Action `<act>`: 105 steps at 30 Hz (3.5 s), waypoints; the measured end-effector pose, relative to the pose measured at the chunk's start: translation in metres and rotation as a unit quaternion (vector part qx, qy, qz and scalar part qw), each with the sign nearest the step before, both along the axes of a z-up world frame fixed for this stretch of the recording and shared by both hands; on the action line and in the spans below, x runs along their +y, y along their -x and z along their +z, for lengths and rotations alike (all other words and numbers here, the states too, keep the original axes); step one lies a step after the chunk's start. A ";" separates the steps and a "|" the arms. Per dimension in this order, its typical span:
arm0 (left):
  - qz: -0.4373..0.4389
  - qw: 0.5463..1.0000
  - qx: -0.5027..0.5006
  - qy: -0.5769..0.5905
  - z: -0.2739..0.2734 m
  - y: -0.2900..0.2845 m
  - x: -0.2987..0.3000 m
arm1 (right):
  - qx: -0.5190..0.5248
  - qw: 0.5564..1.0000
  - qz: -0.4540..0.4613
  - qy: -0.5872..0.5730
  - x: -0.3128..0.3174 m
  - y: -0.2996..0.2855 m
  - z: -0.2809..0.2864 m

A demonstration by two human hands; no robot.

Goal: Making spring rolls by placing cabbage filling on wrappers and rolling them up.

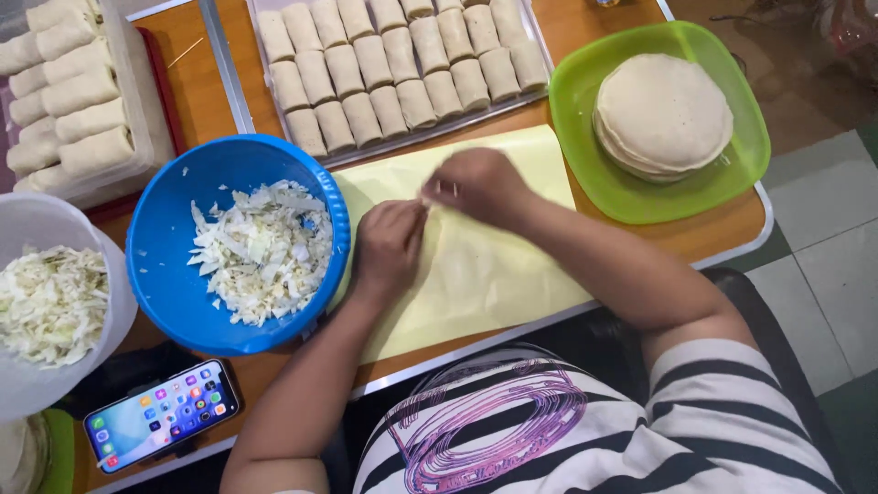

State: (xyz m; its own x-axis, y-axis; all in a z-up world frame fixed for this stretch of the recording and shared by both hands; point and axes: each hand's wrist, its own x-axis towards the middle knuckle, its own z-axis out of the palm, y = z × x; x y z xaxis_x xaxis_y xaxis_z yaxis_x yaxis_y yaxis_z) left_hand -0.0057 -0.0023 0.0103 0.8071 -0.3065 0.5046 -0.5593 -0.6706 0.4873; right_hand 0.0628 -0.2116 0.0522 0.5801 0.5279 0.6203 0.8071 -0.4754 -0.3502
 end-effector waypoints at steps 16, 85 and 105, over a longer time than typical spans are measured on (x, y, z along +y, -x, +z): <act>0.018 0.992 0.002 0.122 -0.024 -0.017 0.011 | -0.064 0.995 0.031 0.076 0.002 0.017 -0.009; 0.045 0.958 0.243 -0.148 0.002 0.010 0.004 | 0.057 0.960 -0.254 0.100 -0.041 -0.029 -0.016; 0.048 0.950 0.241 -0.192 0.011 0.010 0.003 | 0.082 0.956 -0.260 0.112 -0.046 -0.035 -0.027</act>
State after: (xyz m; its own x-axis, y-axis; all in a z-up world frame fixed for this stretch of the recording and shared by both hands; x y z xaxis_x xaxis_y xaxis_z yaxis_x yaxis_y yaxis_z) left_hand -0.0157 0.0011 0.0216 0.9494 -0.3074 -0.0643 -0.2616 -0.8874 0.3796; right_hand 0.0975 -0.2575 0.0256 0.8797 0.2504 0.4043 0.3843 -0.8752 -0.2940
